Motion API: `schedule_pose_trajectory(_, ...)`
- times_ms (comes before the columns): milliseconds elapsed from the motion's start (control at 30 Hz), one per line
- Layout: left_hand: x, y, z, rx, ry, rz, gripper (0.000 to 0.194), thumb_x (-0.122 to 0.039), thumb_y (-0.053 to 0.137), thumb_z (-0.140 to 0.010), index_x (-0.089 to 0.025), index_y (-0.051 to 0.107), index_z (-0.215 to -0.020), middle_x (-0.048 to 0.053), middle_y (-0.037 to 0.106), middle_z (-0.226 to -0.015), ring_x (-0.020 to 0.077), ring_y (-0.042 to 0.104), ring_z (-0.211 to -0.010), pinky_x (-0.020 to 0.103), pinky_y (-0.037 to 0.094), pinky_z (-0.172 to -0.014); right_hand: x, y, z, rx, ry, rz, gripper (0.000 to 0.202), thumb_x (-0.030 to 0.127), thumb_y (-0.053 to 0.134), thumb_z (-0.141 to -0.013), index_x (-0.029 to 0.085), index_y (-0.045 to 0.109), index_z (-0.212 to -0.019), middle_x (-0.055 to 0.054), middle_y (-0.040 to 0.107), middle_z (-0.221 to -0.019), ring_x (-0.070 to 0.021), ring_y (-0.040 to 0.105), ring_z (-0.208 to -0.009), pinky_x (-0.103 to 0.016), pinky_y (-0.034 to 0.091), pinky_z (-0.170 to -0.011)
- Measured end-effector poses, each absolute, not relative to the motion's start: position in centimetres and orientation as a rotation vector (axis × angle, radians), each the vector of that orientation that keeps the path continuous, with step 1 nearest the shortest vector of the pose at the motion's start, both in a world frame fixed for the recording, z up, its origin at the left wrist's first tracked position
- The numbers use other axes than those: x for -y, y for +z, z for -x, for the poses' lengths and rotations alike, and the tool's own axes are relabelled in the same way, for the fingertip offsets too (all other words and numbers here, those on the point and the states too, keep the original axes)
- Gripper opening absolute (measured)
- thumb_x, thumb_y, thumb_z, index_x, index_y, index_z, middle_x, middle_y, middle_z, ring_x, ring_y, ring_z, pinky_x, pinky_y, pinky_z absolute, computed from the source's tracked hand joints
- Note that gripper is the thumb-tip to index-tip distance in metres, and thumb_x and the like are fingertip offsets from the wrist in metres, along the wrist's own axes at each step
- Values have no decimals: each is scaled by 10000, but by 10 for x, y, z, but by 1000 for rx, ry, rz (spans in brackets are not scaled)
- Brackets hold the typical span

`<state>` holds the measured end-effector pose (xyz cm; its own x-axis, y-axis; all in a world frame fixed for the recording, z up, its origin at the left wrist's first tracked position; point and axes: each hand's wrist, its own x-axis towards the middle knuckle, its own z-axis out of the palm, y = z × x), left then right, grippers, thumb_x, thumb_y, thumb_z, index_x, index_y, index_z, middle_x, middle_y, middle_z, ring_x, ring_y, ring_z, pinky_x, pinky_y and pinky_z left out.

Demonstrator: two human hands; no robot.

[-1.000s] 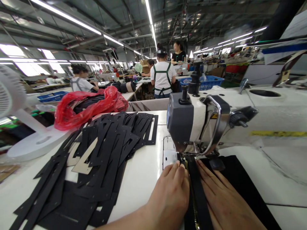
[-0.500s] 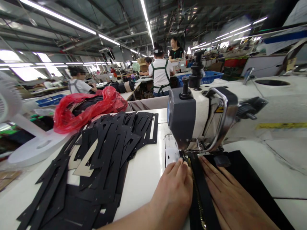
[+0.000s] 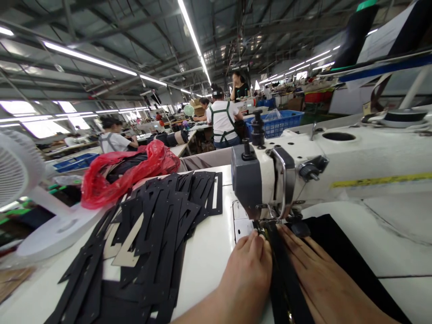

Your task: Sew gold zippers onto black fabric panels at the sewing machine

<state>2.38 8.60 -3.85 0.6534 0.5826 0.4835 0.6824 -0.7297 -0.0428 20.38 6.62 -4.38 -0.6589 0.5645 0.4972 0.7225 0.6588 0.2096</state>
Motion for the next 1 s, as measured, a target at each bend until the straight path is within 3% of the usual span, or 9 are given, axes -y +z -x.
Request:
schedule_pose_trajectory(300,-85,-31,-19,1266,-778,2709,198,-121,396,-912,-146,592,-912,83,622,-915,198,608,-818,328,556,-711,-71,-39,-207,2507,-421,1054,582,157,408,-837,142,301,-1408,-141,451,-1344,-242,453,-1220,-459,439,-960)
schedule_pose_trajectory(500,-63,-27,-12,922,-863,2666,175,-108,442,-885,-66,607,-927,147,649,-1000,232,633,-930,349,537,-856,-49,-32,-217,2523,-422,909,635,148,410,-817,140,242,-1429,-114,454,-1346,-231,446,-1226,-416,474,-932)
schedule_pose_trajectory(1000,-78,-20,-14,1002,-700,2785,118,-89,488,-847,-84,599,-889,127,627,-883,234,608,-892,383,547,-797,-71,-30,-218,2513,-296,957,550,147,420,-838,130,351,-1383,-136,509,-1296,-220,478,-1199,-449,413,-995)
